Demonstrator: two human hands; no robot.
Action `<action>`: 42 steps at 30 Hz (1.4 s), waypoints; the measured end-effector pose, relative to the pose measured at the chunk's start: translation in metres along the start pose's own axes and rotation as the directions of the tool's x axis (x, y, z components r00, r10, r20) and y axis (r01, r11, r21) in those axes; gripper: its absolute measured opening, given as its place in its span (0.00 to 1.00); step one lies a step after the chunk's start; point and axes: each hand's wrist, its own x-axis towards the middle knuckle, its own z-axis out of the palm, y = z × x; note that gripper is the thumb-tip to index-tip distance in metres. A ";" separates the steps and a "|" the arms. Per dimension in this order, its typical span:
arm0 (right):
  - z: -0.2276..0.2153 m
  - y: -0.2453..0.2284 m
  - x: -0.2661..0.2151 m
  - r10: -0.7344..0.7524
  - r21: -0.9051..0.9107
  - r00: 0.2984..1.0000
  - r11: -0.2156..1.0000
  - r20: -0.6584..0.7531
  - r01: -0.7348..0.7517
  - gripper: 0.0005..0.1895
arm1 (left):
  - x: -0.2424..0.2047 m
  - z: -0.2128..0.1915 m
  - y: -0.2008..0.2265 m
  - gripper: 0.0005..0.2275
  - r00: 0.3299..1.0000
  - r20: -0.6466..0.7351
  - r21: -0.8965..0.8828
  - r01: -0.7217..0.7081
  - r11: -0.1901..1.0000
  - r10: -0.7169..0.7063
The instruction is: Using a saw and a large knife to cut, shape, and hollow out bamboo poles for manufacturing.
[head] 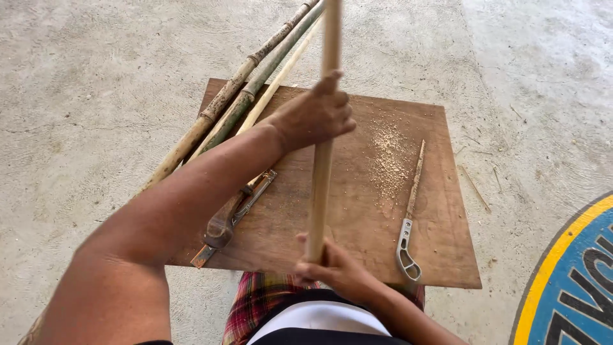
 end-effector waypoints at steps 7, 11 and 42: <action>0.073 0.015 0.027 0.038 0.244 0.980 0.966 0.198 -0.087 0.20 | 0.016 -0.028 0.047 0.09 0.936 -0.137 0.030 -0.322 0.946 0.323; 0.088 0.039 0.037 0.045 0.178 0.971 0.980 0.236 -0.088 0.22 | -0.003 -0.029 0.088 0.08 0.887 -0.206 -0.217 -0.452 0.865 0.412; -0.094 -0.064 0.129 -0.638 -0.934 0.694 -0.323 0.332 0.150 0.31 | -0.227 -0.153 -0.014 0.33 0.610 0.582 -0.581 -0.152 0.800 0.538</action>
